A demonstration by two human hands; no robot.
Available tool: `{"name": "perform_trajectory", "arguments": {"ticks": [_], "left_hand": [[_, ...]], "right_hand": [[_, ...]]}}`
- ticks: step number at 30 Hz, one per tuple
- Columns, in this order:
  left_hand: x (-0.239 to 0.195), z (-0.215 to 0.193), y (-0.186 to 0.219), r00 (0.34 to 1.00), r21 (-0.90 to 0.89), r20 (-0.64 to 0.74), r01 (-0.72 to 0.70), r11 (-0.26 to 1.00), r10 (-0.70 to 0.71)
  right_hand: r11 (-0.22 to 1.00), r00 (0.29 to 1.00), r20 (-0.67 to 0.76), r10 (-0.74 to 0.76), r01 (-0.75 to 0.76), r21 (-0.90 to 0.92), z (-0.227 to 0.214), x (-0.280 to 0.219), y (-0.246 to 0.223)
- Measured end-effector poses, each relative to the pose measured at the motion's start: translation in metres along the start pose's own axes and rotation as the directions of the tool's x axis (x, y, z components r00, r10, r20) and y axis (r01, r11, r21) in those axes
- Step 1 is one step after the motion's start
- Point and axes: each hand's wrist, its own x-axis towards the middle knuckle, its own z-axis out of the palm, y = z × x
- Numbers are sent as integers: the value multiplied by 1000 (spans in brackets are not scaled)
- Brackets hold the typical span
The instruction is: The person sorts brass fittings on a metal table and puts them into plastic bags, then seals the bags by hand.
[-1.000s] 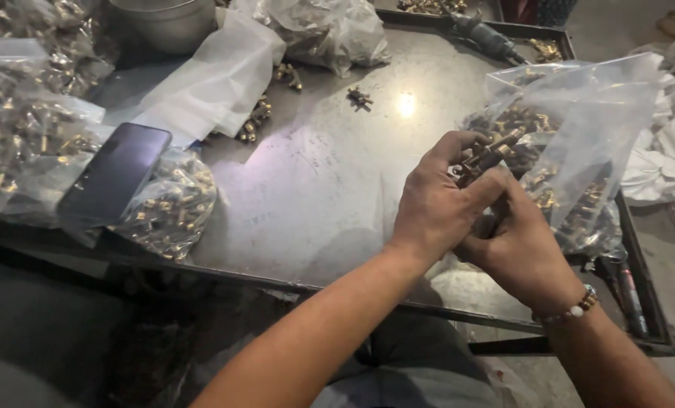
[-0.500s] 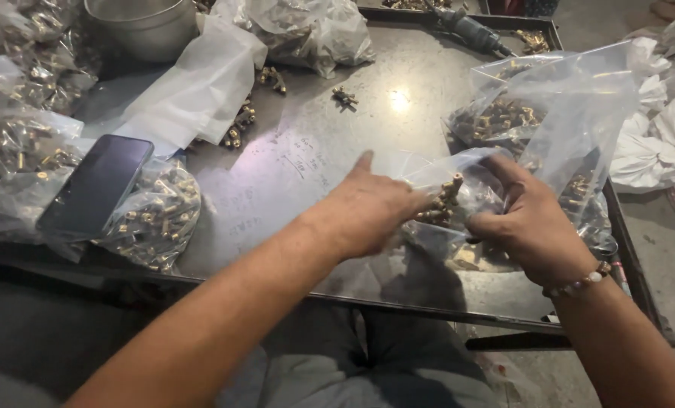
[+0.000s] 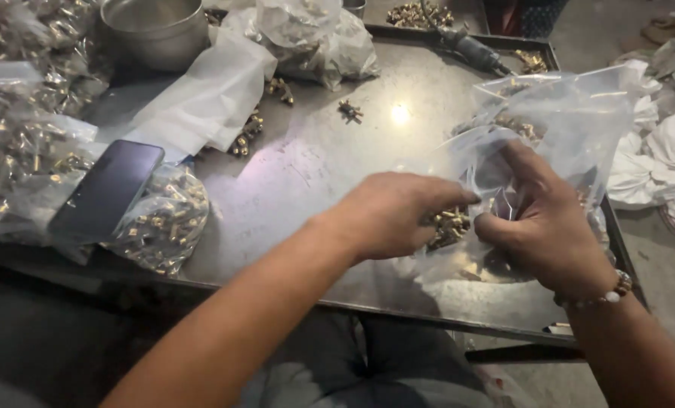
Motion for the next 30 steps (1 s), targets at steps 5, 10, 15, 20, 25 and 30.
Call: {"name": "perform_trajectory", "arguments": {"ticks": [5,10,15,20,25,30], "left_hand": [[11,20,-15,950,467,302,-81,881,-73],[1,11,-20,987,540,150,-41,841,-48],[-17,-18,-6,966,239,-259,82,968,-18],[-40,-32,-122,850,225,-371,472,852,-373],[-45,-61,-223,813,396,-293,582,710,-503],[-37,-110,-273,740,577,-214,622,529,-637]], "right_hand": [[997,999,0,41,-41,-68,0,-10,8],[992,991,-104,85,-94,-82,-1,0,4],[992,951,-286,-121,123,-12,28,-21,-10],[835,919,-383,-96,-135,-533,54,-74,111],[770,924,-374,-81,-181,-612,65,-81,133],[780,909,-387,-152,-131,-612,52,-95,205]]}}
